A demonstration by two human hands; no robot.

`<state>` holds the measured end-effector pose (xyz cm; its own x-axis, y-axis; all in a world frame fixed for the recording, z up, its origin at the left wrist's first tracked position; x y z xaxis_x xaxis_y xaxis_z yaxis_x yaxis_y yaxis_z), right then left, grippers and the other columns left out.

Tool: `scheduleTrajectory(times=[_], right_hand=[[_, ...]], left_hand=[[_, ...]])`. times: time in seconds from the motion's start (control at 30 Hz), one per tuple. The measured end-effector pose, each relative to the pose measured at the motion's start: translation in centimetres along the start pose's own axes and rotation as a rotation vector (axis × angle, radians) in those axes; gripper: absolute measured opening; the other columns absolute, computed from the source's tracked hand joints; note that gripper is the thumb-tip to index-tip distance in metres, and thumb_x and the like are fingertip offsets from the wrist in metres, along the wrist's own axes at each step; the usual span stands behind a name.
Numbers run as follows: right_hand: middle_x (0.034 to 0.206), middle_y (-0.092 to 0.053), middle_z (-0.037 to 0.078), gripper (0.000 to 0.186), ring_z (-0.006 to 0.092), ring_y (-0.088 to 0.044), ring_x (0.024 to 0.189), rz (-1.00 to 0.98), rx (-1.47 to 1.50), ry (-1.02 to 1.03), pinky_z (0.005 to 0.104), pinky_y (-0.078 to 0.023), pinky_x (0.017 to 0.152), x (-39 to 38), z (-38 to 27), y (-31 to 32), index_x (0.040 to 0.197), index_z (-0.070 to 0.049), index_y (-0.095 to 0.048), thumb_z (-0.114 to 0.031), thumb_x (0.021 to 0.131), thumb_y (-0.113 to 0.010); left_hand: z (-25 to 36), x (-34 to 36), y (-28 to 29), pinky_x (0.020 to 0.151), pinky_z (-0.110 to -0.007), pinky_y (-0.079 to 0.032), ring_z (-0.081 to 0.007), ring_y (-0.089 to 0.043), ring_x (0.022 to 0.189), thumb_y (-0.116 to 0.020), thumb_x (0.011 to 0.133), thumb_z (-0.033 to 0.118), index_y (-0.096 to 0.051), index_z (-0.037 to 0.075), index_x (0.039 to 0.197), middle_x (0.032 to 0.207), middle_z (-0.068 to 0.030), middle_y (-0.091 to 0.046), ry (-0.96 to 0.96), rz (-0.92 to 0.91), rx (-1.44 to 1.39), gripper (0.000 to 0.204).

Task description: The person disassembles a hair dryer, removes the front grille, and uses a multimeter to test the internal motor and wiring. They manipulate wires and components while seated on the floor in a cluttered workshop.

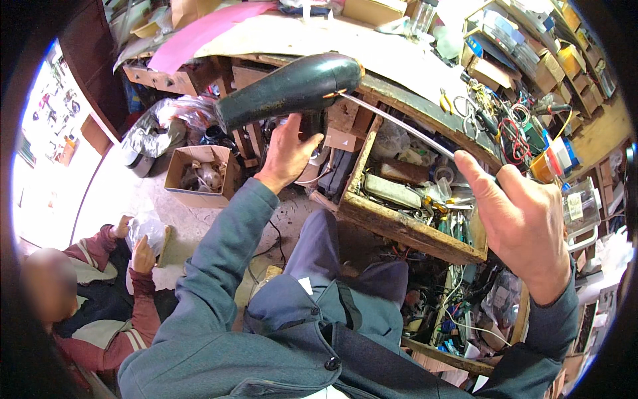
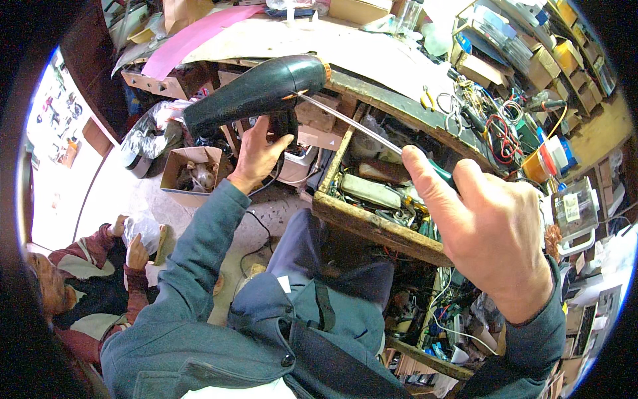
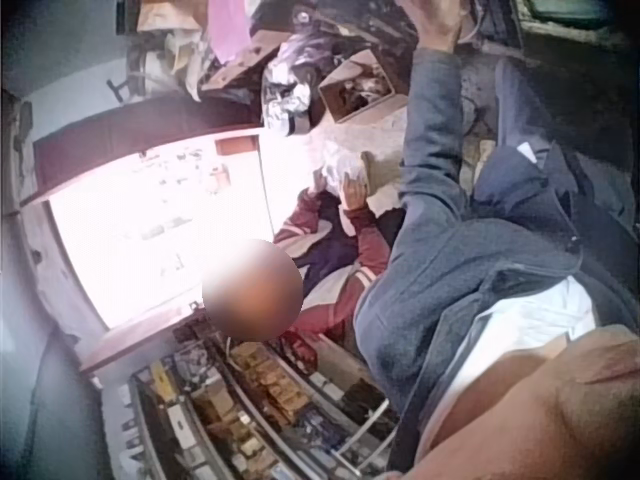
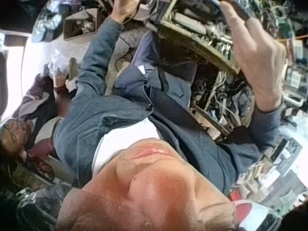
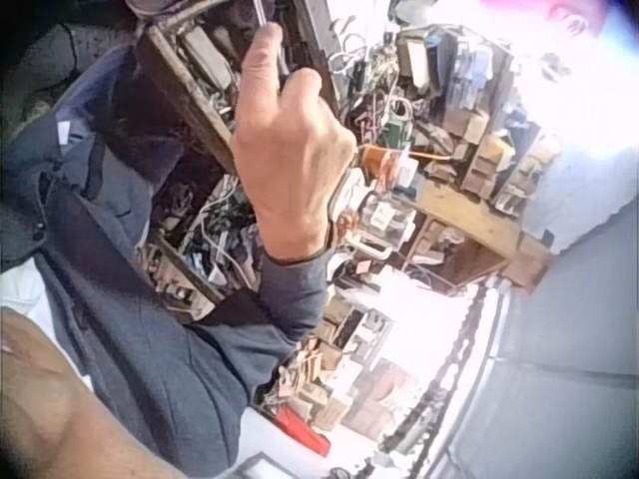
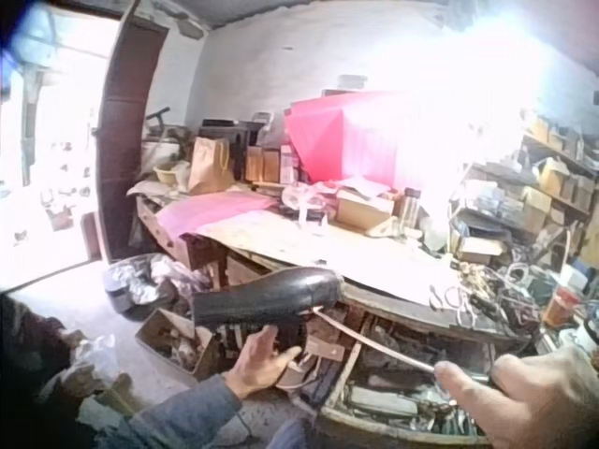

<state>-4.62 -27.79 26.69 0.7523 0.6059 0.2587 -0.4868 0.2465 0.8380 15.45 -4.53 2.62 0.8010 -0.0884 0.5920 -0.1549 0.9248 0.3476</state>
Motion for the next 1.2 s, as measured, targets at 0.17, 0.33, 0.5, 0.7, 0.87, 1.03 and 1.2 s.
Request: scheduleTrajectory(times=[0.17,0.33,0.5,0.7,0.87,1.03,1.2], right_hand=[[0.076,-0.060,0.012,0.041,0.0317,-0.062,0.062,-0.014,0.329,-0.141,0.0411,-0.050,0.058,0.2,0.8,-0.8,0.129,-0.008,-0.069,-0.005,0.088,-0.068],[0.090,-0.069,0.021,0.033,0.0367,-0.069,0.078,0.018,0.723,-0.233,0.0377,-0.053,0.072,0.2,1.9,-2.5,0.125,-0.004,-0.067,-0.007,0.092,-0.065],[0.082,-0.066,0.002,0.034,0.0080,-0.057,0.070,-0.113,0.924,-0.497,0.0248,-0.046,0.066,-1.1,3.4,-3.0,0.129,-0.004,-0.067,-0.008,0.095,-0.061],[0.072,-0.058,-0.003,0.035,0.0035,-0.049,0.061,-0.348,1.080,-0.782,0.0229,-0.037,0.054,-3.0,5.3,-2.4,0.130,-0.008,-0.068,-0.010,0.097,-0.058],[0.071,-0.058,-0.003,0.038,0.0035,-0.051,0.059,-0.321,1.131,-0.806,0.0228,-0.039,0.051,-3.7,5.6,-3.1,0.138,-0.008,-0.062,-0.010,0.101,-0.055],[0.069,-0.052,-0.005,0.038,0.0030,-0.046,0.057,-0.318,1.196,-0.799,0.0221,-0.037,0.051,-3.8,6.4,-4.3,0.139,-0.010,-0.063,-0.010,0.101,-0.055],[0.069,-0.052,-0.005,0.035,0.0030,-0.046,0.058,-0.309,1.163,-0.845,0.0221,-0.038,0.052,-3.9,6.8,-3.9,0.134,-0.010,-0.067,-0.008,0.100,-0.056]], left_hand=[[0.9,-0.2,0.1,0.084,-0.037,-0.056,-0.0246,-0.072,0.097,-0.079,0.087,0.012,-0.056,-0.003,0.127,0.110,-0.0192,-0.073,0.034,-0.004,-0.059,0.049],[1.6,0.2,-0.3,0.084,-0.038,-0.056,-0.0255,-0.073,0.097,-0.079,0.086,0.012,-0.053,-0.001,0.129,0.109,-0.0195,-0.073,-0.061,0.065,-0.055,0.052],[0.8,0.8,-1.4,0.087,-0.039,-0.055,-0.0238,-0.068,0.103,-0.077,0.085,0.007,-0.048,0.000,0.135,0.116,-0.0178,-0.069,0.065,-0.114,-0.160,0.059],[2.0,2.7,-4.2,0.087,-0.045,-0.052,-0.0396,-0.068,0.099,-0.078,0.079,0.014,-0.042,0.006,0.143,0.105,-0.0227,-0.069,0.105,-0.325,-0.160,0.074],[1.9,4.4,-7.5,0.098,-0.051,-0.048,-0.0488,-0.061,0.117,-0.076,0.079,0.011,-0.035,0.008,0.152,0.125,-0.0282,-0.065,0.088,-0.402,-0.050,0.083],[2.1,5.0,-8.4,0.103,-0.048,-0.047,-0.0483,-0.057,0.124,-0.075,0.078,0.012,-0.036,0.006,0.151,0.132,-0.0278,-0.062,0.055,-0.391,-0.070,0.083],[2.0,5.0,-8.3,0.099,-0.051,-0.048,-0.0496,-0.059,0.118,-0.075,0.079,0.014,-0.038,0.005,0.148,0.124,-0.0297,-0.064,0.104,-0.404,0.007,0.079]])
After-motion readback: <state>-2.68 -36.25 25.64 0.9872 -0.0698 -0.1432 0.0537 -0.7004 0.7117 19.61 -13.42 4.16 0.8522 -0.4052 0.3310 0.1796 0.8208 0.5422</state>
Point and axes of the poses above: each hand's wrist, its own x-axis towards the middle knuckle, its own y-axis out of the back of the hand, z = x × y, the point moved 5 cm from there along x, towards the middle knuckle
